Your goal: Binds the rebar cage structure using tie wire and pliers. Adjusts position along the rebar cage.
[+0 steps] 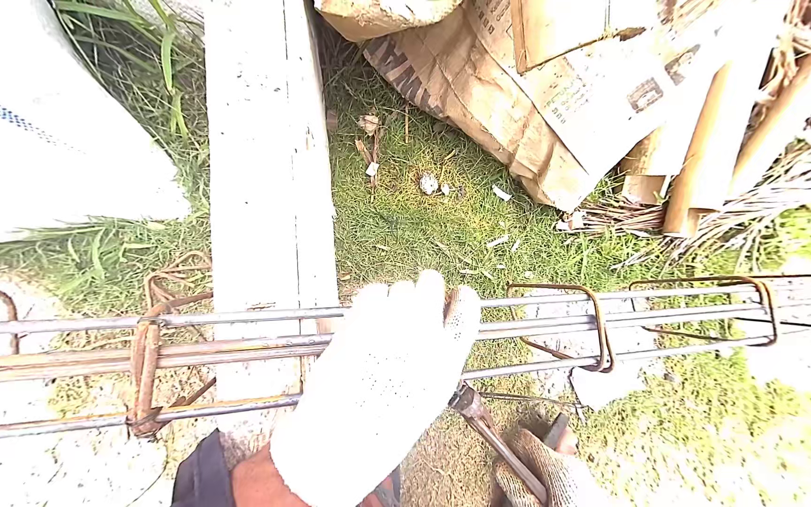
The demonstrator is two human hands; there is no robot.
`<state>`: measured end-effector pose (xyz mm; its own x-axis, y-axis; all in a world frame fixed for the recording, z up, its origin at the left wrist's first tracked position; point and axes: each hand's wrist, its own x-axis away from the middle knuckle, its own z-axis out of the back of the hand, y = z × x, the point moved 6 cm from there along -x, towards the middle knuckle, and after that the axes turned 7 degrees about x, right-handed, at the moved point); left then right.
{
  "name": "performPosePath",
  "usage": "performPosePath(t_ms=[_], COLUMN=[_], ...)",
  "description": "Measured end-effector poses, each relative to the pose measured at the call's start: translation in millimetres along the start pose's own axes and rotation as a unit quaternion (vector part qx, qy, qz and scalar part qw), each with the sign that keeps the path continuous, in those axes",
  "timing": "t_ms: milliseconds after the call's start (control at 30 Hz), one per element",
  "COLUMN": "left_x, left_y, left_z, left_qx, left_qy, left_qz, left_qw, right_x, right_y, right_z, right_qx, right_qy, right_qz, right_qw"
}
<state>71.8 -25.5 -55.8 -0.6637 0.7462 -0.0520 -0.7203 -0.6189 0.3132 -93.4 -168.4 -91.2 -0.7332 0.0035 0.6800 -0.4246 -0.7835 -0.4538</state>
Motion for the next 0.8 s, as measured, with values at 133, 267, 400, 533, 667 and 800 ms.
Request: performPosePath(t_ms=[133, 267, 400, 533, 667, 800], left_x=[-1, 0, -2, -2, 1, 0], left_y=[0, 0, 2, 1, 0, 1], left_z=[0, 0, 1, 0, 0, 0], left_qx=[-0.002, 0.006, -0.004, -0.009, -0.005, -0.014], left_qy=[-0.001, 0.010, 0.005, -0.006, -0.004, 0.001], left_qz=[-0.004, -0.006, 0.000, 0.002, -0.006, -0.006], left_qw=[1.000, 1.000, 1.000, 1.000, 1.000, 1.000], right_x=[-6, -8, -6, -6, -4, -4], right_y=[4, 4, 6, 1, -1, 0], right_z=[6, 17, 16, 17, 19, 20], right_qx=[0.049, 0.119, 0.119, 0.117, 0.125, 0.145], right_qy=[0.018, 0.043, 0.054, 0.044, 0.037, 0.044], right_qz=[-0.007, -0.005, 0.012, 0.009, 0.015, -0.005], right_qw=[0.999, 0.992, 0.991, 0.992, 0.991, 0.988])
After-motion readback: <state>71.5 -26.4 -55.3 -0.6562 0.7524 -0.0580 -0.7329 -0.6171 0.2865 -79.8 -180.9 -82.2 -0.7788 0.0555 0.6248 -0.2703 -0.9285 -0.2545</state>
